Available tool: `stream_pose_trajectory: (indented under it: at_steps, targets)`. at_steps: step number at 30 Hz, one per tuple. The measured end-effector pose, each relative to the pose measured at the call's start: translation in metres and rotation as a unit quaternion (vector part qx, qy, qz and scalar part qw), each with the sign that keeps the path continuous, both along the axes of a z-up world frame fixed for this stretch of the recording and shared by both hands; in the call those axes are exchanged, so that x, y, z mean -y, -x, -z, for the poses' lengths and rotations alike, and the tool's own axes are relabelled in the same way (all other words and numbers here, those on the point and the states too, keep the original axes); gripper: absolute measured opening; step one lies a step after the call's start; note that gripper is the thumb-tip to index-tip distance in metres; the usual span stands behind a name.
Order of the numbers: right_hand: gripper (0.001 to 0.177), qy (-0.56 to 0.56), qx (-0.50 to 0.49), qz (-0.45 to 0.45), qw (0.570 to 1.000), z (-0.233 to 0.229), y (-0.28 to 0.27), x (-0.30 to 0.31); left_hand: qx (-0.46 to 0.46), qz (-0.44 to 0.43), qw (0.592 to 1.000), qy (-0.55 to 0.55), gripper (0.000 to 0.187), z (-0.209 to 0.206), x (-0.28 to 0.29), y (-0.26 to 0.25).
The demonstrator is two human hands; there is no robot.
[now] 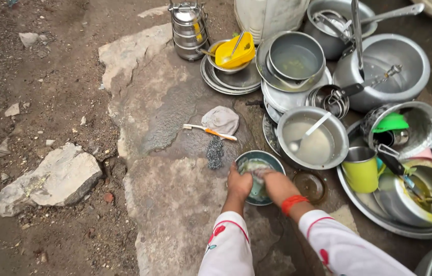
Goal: The person washes a cup, a bowl, and a mug by hand using a cloth and soap, dipping them into water before placing them on a tray.
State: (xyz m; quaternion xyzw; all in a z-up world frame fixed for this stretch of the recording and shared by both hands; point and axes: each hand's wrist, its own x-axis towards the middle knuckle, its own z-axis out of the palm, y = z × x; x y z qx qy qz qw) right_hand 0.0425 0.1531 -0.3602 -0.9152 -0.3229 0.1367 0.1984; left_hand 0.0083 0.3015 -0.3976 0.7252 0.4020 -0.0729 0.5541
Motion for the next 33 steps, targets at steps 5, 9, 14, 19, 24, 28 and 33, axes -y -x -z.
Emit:
stream_pose_trajectory:
  at_steps: [5,9,14,19,24,28,33]
  targets:
    - [0.032,0.148,-0.052,-0.035,0.987,-0.017,0.024,0.001,0.002,-0.018,1.000,0.006,0.082,0.010,-0.006,0.002]
    - [0.042,0.104,-0.096,-0.031,0.990,-0.029,0.014,0.022,-0.013,-0.009,1.000,0.008,0.084,-0.013,-0.004,-0.002]
    - [0.039,-0.014,-0.124,0.080,0.989,-0.031,-0.029,0.035,0.044,0.001,0.999,0.023,0.072,0.005,0.006,-0.042]
    - [0.033,-0.141,-0.152,0.177,0.962,-0.079,-0.101,0.085,0.143,0.027,0.989,0.031,0.059,-0.068,0.039,-0.100]
    - [0.022,-0.244,-0.256,0.366,0.861,-0.210,-0.137,0.167,0.211,0.121,0.970,-0.015,0.051,-0.205,0.104,-0.144]
    - [0.025,-0.306,-0.267,0.414,0.815,-0.311,-0.112,0.225,0.246,0.159,0.956,-0.005,0.046,-0.261,0.178,-0.161]
    - [0.026,-0.372,-0.293,0.452,0.756,-0.340,-0.096,0.308,0.238,0.224,0.945,0.014,0.036,-0.255,0.284,-0.167]
